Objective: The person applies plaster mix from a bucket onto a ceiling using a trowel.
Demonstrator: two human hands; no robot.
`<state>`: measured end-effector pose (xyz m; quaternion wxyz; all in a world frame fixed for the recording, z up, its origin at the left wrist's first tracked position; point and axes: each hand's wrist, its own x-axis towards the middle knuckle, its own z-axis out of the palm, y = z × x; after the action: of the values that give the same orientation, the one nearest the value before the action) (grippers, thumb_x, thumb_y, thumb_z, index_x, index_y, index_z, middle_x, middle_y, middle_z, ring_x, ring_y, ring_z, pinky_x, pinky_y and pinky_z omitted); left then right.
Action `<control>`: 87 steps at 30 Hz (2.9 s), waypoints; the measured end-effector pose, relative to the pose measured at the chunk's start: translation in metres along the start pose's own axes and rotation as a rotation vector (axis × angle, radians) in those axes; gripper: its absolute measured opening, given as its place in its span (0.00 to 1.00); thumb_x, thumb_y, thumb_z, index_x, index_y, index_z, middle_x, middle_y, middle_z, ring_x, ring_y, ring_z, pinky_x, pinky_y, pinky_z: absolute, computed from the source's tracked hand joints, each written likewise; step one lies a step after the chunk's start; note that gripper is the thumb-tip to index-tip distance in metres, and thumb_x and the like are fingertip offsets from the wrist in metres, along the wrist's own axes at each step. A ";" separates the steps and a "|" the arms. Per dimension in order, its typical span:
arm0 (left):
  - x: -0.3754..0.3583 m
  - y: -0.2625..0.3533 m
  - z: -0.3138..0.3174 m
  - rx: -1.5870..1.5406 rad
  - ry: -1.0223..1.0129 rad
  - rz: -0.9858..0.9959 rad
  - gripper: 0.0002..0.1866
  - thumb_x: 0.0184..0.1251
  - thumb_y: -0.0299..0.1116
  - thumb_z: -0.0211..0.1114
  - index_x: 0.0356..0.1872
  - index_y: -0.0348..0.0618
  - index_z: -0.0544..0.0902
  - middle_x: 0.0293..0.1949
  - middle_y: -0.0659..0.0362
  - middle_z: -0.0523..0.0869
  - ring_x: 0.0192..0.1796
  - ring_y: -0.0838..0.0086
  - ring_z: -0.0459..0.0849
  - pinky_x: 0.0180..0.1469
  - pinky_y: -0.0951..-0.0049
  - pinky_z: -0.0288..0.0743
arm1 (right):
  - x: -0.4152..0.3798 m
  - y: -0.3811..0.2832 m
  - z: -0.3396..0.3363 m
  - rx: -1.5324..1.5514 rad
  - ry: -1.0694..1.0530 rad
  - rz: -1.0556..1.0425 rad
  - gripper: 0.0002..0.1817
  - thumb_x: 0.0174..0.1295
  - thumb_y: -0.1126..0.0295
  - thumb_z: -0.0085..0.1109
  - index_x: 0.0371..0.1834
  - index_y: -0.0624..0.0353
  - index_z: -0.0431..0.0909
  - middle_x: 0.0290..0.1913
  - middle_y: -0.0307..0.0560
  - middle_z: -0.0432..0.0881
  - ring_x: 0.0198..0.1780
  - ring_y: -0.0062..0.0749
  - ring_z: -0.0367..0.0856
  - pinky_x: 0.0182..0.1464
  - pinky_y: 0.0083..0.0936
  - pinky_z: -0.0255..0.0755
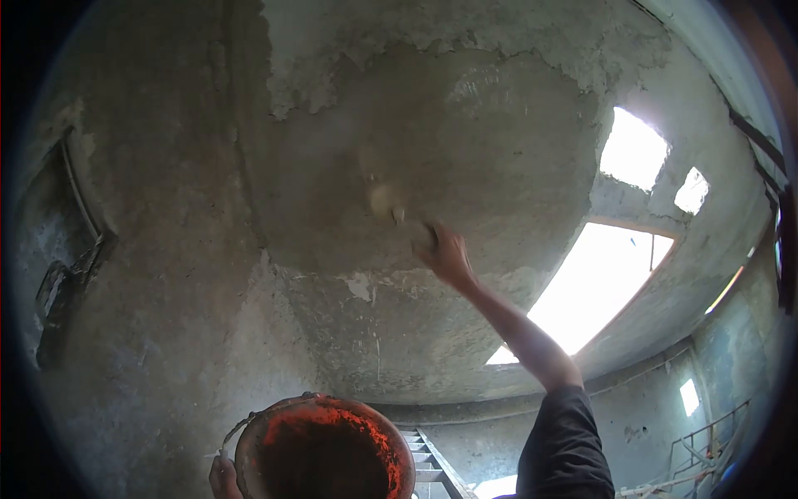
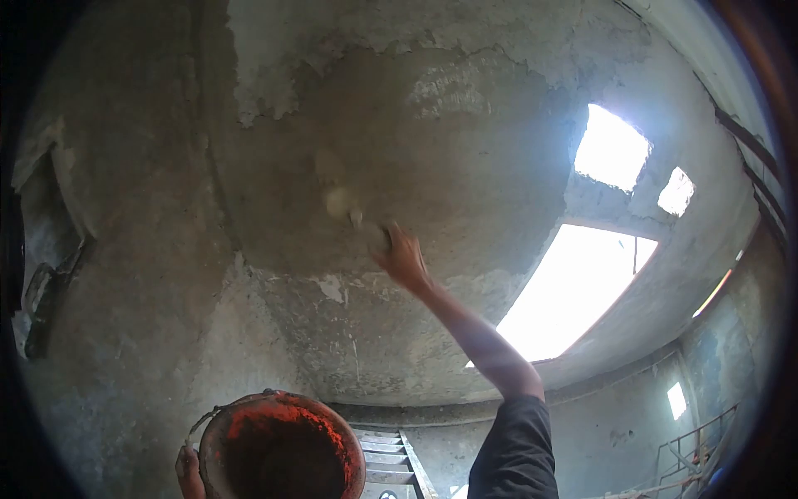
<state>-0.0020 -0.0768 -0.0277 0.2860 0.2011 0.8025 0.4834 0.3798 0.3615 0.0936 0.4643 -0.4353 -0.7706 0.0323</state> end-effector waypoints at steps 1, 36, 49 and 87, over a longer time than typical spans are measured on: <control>0.010 -0.007 0.001 -0.006 0.012 -0.005 0.30 0.69 0.51 0.58 0.66 0.42 0.72 0.59 0.46 0.76 0.58 0.59 0.78 0.58 0.57 0.73 | -0.022 -0.012 -0.005 0.004 -0.046 0.054 0.26 0.53 0.61 0.69 0.53 0.61 0.74 0.39 0.57 0.83 0.39 0.46 0.84 0.42 0.38 0.77; -0.087 0.126 0.053 0.118 -0.225 0.619 0.25 0.70 0.53 0.60 0.45 0.35 0.77 0.37 0.58 0.82 0.41 0.77 0.76 0.47 0.73 0.71 | -0.467 -0.117 -0.054 1.028 -0.052 1.374 0.08 0.59 0.70 0.57 0.35 0.64 0.72 0.25 0.46 0.79 0.23 0.30 0.78 0.26 0.27 0.74; -0.096 0.102 0.015 0.421 0.061 0.465 0.42 0.68 0.56 0.59 0.65 0.21 0.64 0.63 0.36 0.72 0.67 0.57 0.70 0.68 0.66 0.61 | -0.469 -0.119 -0.052 0.256 -0.343 1.091 0.28 0.53 0.53 0.62 0.41 0.71 0.71 0.34 0.75 0.80 0.40 0.70 0.80 0.45 0.53 0.73; 0.028 0.001 -0.043 -0.106 -0.281 0.211 0.31 0.70 0.50 0.60 0.61 0.31 0.72 0.54 0.55 0.78 0.55 0.71 0.76 0.59 0.72 0.68 | -0.442 -0.143 -0.059 0.323 -0.337 1.111 0.15 0.52 0.66 0.58 0.38 0.66 0.75 0.27 0.50 0.84 0.32 0.33 0.85 0.36 0.29 0.77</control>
<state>-0.0509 -0.0879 -0.0181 0.3533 0.3342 0.7026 0.5194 0.4163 -0.0576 -0.1121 0.3098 -0.6856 -0.4762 0.4551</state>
